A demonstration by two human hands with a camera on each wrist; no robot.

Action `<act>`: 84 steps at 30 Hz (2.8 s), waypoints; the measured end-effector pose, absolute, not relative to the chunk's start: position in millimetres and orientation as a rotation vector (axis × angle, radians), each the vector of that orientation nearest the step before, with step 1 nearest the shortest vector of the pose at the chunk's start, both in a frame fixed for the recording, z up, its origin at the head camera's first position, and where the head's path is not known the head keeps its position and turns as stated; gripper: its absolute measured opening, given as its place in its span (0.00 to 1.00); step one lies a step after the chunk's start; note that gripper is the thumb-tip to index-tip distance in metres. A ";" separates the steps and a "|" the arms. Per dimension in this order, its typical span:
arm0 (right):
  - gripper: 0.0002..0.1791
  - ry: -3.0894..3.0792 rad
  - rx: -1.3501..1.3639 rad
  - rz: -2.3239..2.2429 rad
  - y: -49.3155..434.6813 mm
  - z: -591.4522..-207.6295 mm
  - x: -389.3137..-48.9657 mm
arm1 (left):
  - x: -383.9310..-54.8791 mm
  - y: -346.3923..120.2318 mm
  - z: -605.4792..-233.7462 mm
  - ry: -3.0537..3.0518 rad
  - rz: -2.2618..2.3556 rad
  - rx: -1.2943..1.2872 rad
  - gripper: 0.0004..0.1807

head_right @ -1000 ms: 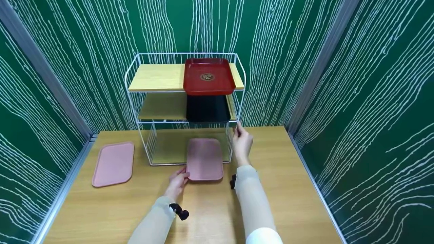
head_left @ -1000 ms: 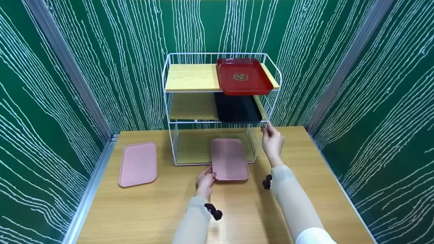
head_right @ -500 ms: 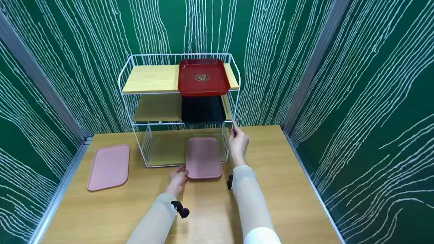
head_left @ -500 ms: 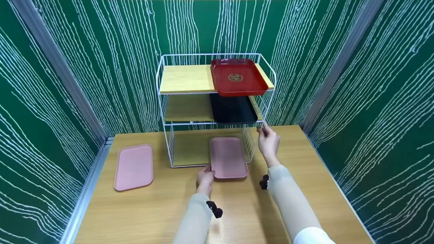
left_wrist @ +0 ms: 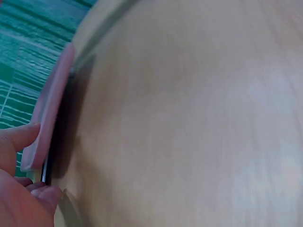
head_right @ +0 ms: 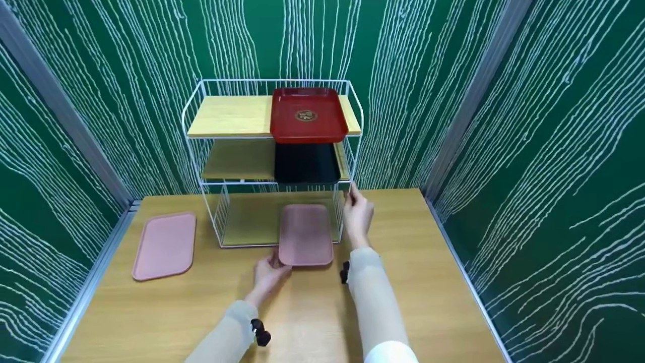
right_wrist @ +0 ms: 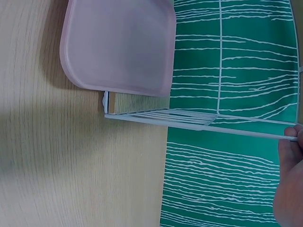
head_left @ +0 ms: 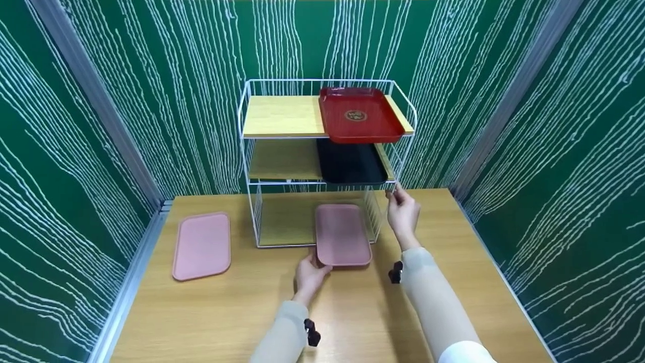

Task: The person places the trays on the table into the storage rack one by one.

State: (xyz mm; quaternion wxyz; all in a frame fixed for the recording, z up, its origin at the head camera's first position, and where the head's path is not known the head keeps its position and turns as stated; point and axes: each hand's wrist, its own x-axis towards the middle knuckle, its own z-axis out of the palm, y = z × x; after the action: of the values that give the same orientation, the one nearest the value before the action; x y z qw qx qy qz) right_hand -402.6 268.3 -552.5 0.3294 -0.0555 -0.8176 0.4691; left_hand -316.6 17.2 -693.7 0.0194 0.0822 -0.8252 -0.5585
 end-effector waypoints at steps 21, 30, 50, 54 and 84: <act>0.23 -2.161 -0.137 1.202 273.3 -559.3 -400.7 | -312.3 37.7 -702.5 -2.617 -1.341 0.278 0.15; 0.22 -2.152 -0.124 1.237 271.5 -552.4 -400.4 | -320.8 40.5 -692.1 -2.614 -1.409 0.437 0.11; 0.22 -2.136 -0.094 1.245 268.3 -555.5 -401.0 | -336.2 48.4 -688.2 -2.582 -1.352 0.549 0.07; 0.22 -2.136 -0.107 1.242 272.1 -553.9 -401.1 | -337.2 52.3 -682.2 -2.624 -1.383 0.532 0.09; 0.13 -2.163 -0.142 1.198 269.8 -554.6 -405.8 | -334.9 5.0 -674.8 -2.678 -1.492 0.309 0.10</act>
State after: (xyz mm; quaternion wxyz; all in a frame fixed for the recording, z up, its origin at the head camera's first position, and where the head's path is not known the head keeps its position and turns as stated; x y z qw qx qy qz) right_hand -405.8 269.8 -554.6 0.3265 -0.0543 -0.8254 0.4573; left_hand -334.9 5.0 -674.8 0.0303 0.1002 -0.8687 -0.4841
